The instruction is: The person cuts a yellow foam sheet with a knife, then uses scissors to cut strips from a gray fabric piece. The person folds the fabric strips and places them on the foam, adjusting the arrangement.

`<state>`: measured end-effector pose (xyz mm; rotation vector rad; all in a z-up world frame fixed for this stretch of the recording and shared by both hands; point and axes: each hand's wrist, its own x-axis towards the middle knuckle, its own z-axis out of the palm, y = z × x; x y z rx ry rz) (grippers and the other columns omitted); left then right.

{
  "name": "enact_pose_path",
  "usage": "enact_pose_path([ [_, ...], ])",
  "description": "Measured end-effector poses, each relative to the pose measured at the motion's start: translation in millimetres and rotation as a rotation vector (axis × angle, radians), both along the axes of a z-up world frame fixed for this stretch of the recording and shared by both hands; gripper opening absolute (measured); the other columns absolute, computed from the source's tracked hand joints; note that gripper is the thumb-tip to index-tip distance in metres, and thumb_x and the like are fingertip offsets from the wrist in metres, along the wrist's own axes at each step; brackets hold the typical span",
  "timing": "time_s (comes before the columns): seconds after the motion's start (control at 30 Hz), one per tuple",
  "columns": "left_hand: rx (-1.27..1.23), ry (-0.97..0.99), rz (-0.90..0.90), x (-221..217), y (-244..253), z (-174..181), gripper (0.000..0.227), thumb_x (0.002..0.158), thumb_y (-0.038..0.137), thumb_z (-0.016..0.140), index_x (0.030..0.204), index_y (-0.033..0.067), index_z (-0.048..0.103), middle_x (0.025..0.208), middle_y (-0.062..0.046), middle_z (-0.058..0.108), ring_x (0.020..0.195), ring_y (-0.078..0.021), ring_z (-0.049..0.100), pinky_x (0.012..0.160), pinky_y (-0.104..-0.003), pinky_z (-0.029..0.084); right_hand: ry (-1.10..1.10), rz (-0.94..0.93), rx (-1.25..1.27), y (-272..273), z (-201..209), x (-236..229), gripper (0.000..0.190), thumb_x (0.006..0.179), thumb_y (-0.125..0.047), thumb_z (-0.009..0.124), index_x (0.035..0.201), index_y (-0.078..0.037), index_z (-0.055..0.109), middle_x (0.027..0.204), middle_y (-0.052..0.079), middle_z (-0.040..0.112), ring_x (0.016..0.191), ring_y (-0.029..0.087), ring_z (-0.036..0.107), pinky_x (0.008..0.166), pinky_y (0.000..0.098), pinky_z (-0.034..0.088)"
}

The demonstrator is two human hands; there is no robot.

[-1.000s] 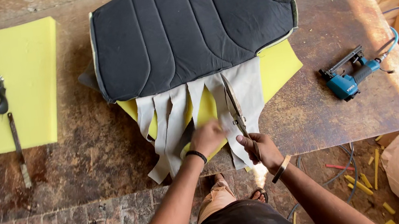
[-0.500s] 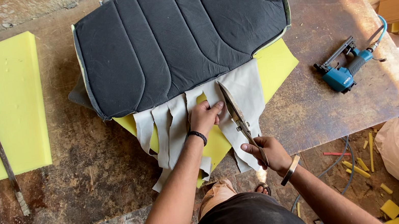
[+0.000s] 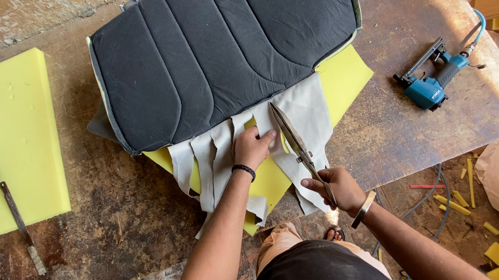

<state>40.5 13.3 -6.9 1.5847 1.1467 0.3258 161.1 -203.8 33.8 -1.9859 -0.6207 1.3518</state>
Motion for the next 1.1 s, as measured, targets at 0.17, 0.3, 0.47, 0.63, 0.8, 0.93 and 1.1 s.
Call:
enact_pose_path([
  [0.17, -0.304, -0.135, 0.016, -22, -6, 11, 0.014, 0.085, 0.017, 0.072, 0.079, 0.0061, 0.064, 0.071, -0.008, 0.061, 0.053, -0.0147, 0.051, 0.045, -0.031, 0.039, 0.054, -0.034, -0.050, -44, -11, 9, 0.041, 0.084, -0.046, 0.076, 0.074, -0.007, 0.067, 0.048, 0.001, 0.052, 0.037, 0.013, 0.049, 0.037, 0.0292, 0.040],
  [0.3, 0.355, 0.385, 0.031, -60, -31, 25, 0.023, 0.080, 0.013, 0.074, 0.100, 0.0064, 0.066, 0.084, -0.012, 0.070, 0.075, -0.0249, 0.070, 0.066, -0.034, 0.053, 0.118, -0.111, -0.046, -90, -25, 25, 0.048, 0.087, -0.047, 0.075, 0.074, -0.003, 0.062, 0.050, 0.001, 0.047, 0.039, 0.013, 0.045, 0.037, 0.0306, 0.037],
  [0.47, 0.828, 0.195, 0.230, -52, -115, 3, 0.037, 0.086, 0.015, 0.068, 0.120, 0.0046, 0.057, 0.118, -0.021, 0.068, 0.093, -0.0300, 0.073, 0.075, -0.038, 0.062, 0.170, -0.166, -0.029, -144, -41, 44, 0.040, 0.084, -0.045, 0.075, 0.076, -0.007, 0.065, 0.052, -0.001, 0.045, 0.041, 0.012, 0.043, 0.037, 0.0311, 0.034],
  [0.63, 0.214, 0.185, 0.244, 16, -202, -50, 0.066, 0.082, 0.032, 0.082, 0.134, 0.0029, 0.053, 0.132, -0.020, 0.057, 0.117, -0.0334, 0.061, 0.098, -0.046, 0.053, 0.206, -0.133, -0.003, -189, -55, 53, 0.043, 0.087, -0.043, 0.075, 0.073, -0.005, 0.061, 0.051, -0.001, 0.046, 0.041, 0.012, 0.043, 0.039, 0.0313, 0.034],
  [0.8, 0.167, 0.641, 0.332, 34, -205, -70, 0.069, 0.079, 0.047, 0.084, 0.128, 0.0035, 0.062, 0.139, -0.020, 0.050, 0.128, -0.0348, 0.052, 0.104, -0.048, 0.047, 0.225, -0.106, -0.021, -239, -68, 58, 0.045, 0.087, -0.043, 0.077, 0.073, -0.005, 0.059, 0.051, 0.000, 0.046, 0.041, 0.013, 0.042, 0.039, 0.0316, 0.033],
  [0.93, 0.115, 0.544, 0.228, 38, -216, -84, 0.048, 0.084, 0.037, 0.077, 0.122, 0.0078, 0.073, 0.124, -0.017, 0.065, 0.112, -0.0308, 0.066, 0.094, -0.044, 0.055, 0.228, -0.049, -0.088, -282, -86, 63, 0.046, 0.086, -0.047, 0.075, 0.077, -0.004, 0.063, 0.054, 0.003, 0.050, 0.044, 0.014, 0.046, 0.041, 0.0310, 0.037],
  [1.1, -0.412, -0.311, 0.304, 34, -269, -110, 0.045, 0.079, 0.014, 0.077, 0.121, 0.0040, 0.063, 0.113, -0.011, 0.073, 0.103, -0.0244, 0.072, 0.083, -0.038, 0.059, 0.336, 0.125, -0.034, -335, -119, 73, 0.050, 0.080, -0.055, 0.073, 0.096, -0.008, 0.068, 0.072, 0.000, 0.059, 0.062, 0.010, 0.058, 0.055, 0.0268, 0.048],
])
